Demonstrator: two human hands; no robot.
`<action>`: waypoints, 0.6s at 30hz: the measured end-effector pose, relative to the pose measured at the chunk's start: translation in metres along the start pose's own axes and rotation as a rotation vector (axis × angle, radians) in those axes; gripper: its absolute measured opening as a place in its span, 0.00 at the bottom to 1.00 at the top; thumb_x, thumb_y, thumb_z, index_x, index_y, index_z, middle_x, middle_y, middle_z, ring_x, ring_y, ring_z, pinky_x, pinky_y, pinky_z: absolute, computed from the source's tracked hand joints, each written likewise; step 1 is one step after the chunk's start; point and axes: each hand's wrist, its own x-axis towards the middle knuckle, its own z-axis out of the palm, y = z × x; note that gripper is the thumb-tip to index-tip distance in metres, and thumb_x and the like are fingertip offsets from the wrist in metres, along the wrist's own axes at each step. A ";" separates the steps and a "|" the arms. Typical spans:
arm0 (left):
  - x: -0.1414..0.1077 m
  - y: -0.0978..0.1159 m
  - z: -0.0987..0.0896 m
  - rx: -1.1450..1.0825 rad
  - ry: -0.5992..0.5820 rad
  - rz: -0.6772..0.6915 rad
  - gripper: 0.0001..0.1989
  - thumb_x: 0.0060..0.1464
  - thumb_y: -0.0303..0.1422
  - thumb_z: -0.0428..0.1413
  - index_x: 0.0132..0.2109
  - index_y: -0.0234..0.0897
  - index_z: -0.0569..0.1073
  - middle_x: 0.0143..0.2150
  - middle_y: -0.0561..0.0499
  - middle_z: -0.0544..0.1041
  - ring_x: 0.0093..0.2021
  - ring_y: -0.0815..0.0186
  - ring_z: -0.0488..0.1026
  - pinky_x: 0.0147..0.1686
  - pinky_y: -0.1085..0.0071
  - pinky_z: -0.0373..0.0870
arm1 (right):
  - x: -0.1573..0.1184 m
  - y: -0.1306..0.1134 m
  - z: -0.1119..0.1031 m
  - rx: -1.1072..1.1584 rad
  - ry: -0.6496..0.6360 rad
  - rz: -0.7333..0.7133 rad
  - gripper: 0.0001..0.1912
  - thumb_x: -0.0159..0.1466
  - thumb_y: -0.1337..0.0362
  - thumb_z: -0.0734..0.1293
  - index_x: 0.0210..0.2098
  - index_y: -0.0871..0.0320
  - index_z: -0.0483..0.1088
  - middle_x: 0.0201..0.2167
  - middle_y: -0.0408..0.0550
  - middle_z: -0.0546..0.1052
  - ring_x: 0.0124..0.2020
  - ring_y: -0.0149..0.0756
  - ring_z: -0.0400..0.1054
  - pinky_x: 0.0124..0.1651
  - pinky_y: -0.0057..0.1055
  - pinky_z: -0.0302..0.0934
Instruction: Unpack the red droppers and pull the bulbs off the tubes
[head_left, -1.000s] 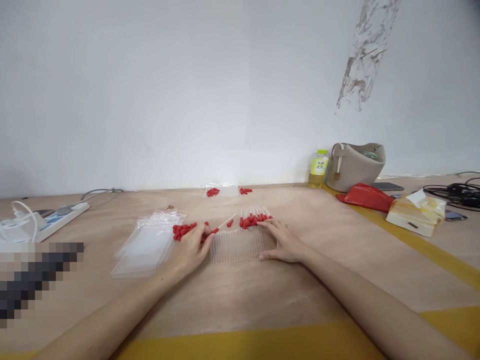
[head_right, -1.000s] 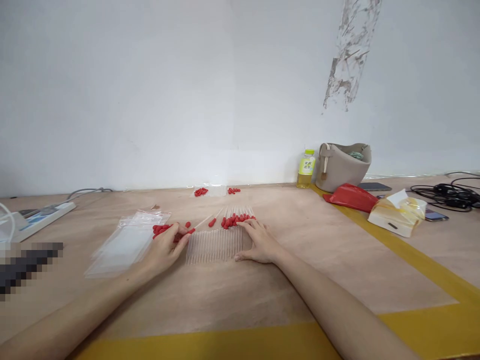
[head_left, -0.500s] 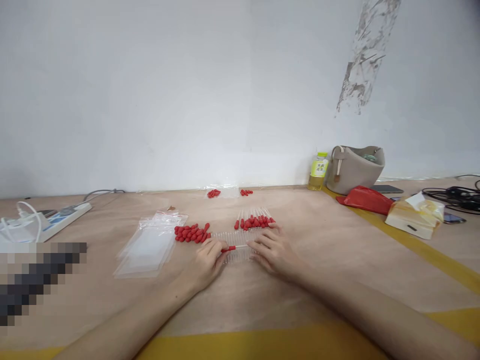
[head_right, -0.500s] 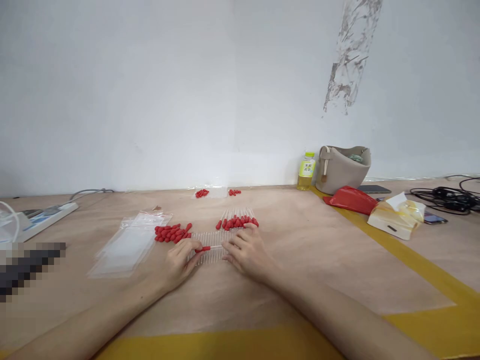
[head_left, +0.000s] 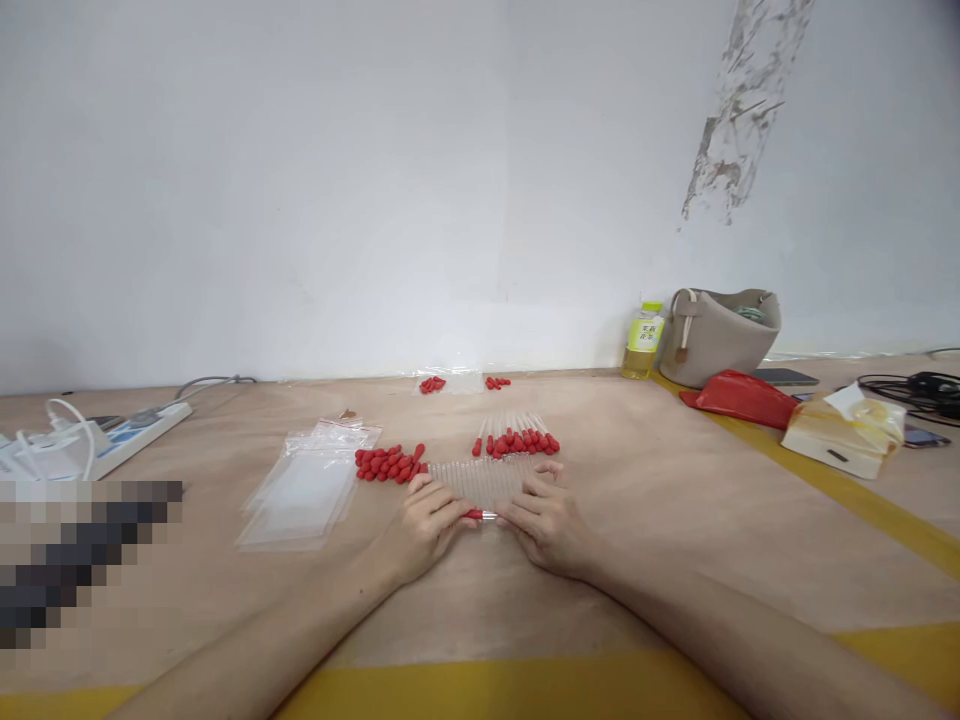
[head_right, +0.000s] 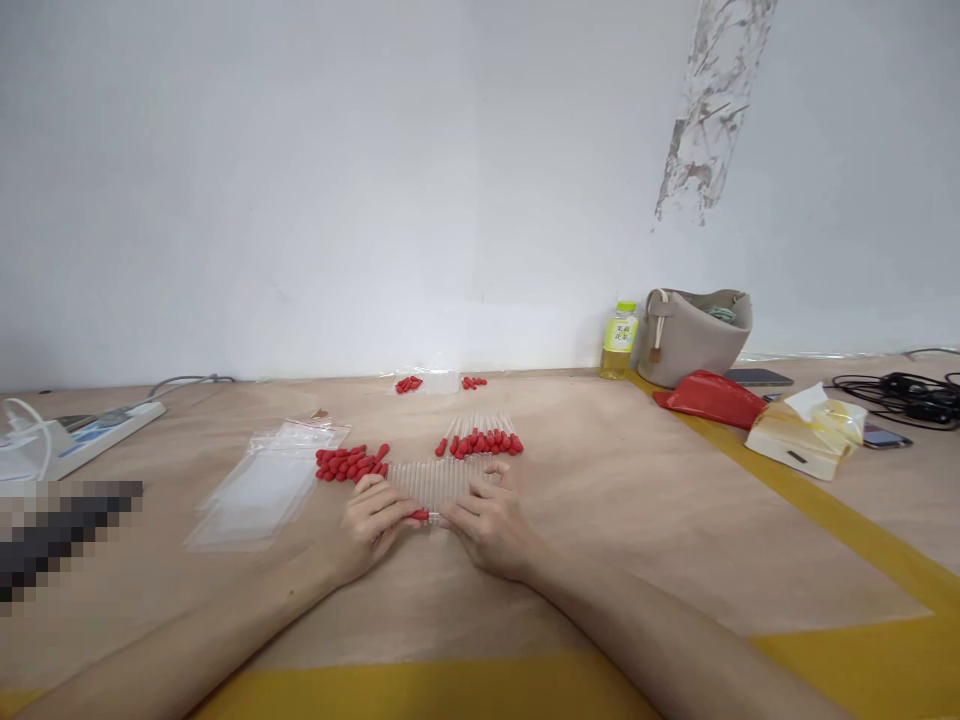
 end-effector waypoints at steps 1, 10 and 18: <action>0.001 0.000 -0.002 0.029 -0.015 0.027 0.05 0.55 0.30 0.51 0.35 0.38 0.71 0.28 0.52 0.74 0.30 0.70 0.68 0.37 0.67 0.60 | 0.000 0.000 -0.001 0.002 0.002 -0.010 0.11 0.63 0.65 0.57 0.32 0.55 0.70 0.19 0.41 0.69 0.27 0.30 0.57 0.46 0.36 0.45; 0.006 0.003 -0.019 0.169 -0.089 0.195 0.07 0.56 0.27 0.48 0.32 0.37 0.71 0.26 0.53 0.73 0.29 0.69 0.66 0.35 0.67 0.56 | -0.007 0.002 -0.003 0.024 0.001 -0.037 0.11 0.62 0.67 0.57 0.29 0.55 0.69 0.18 0.40 0.69 0.26 0.31 0.56 0.45 0.36 0.44; -0.005 -0.048 -0.053 0.073 0.200 -0.435 0.12 0.56 0.33 0.46 0.40 0.38 0.72 0.38 0.48 0.72 0.37 0.66 0.69 0.37 0.70 0.65 | -0.014 0.040 -0.022 0.007 0.023 0.457 0.13 0.63 0.62 0.57 0.34 0.53 0.72 0.28 0.44 0.76 0.29 0.31 0.65 0.43 0.35 0.45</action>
